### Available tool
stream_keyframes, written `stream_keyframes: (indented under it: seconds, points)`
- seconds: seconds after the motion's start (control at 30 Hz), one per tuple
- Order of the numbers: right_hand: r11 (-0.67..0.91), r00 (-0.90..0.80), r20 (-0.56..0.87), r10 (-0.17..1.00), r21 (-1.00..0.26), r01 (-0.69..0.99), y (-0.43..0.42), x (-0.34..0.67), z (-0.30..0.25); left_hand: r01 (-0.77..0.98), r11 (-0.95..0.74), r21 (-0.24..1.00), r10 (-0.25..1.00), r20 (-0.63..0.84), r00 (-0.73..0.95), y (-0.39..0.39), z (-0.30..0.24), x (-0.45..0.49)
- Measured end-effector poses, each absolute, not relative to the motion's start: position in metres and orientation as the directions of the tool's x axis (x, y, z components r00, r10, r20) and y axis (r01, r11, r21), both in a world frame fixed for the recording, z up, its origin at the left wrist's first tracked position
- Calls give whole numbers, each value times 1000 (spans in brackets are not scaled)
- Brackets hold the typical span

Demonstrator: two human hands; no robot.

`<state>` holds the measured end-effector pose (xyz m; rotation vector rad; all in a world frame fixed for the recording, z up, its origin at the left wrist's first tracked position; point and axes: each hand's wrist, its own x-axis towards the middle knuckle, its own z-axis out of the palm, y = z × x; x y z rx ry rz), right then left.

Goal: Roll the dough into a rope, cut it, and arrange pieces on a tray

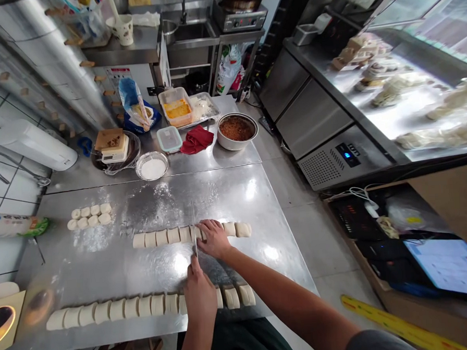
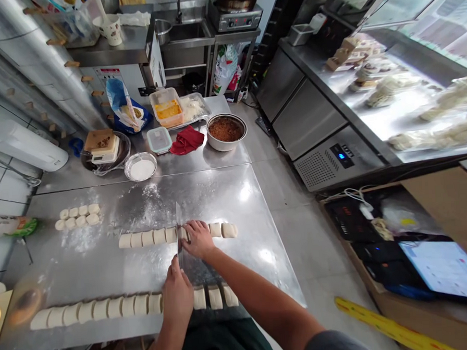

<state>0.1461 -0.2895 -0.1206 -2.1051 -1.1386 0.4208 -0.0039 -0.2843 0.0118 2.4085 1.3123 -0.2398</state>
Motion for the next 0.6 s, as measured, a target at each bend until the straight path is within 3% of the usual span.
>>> stream_keyframes:
  seconds: [0.17, 0.27, 0.43, 0.6]
  points:
    - [-365, 558, 30, 830, -726, 582, -295, 152, -117, 897, -421, 136, 819, -368, 441, -323, 22, -78]
    - [-364, 569, 39, 821, -733, 575, -308, 158, -112, 890, -422, 170, 843, -288, 455, -329, 28, -100]
    - [-406, 602, 28, 798, -714, 571, -331, 168, -114, 815, -504, 285, 774, -268, 573, -312, 18, -42]
    - [-357, 537, 48, 842, -697, 622, -339, 173, -124, 814, -497, 301, 771, -277, 574, -323, 1, 21]
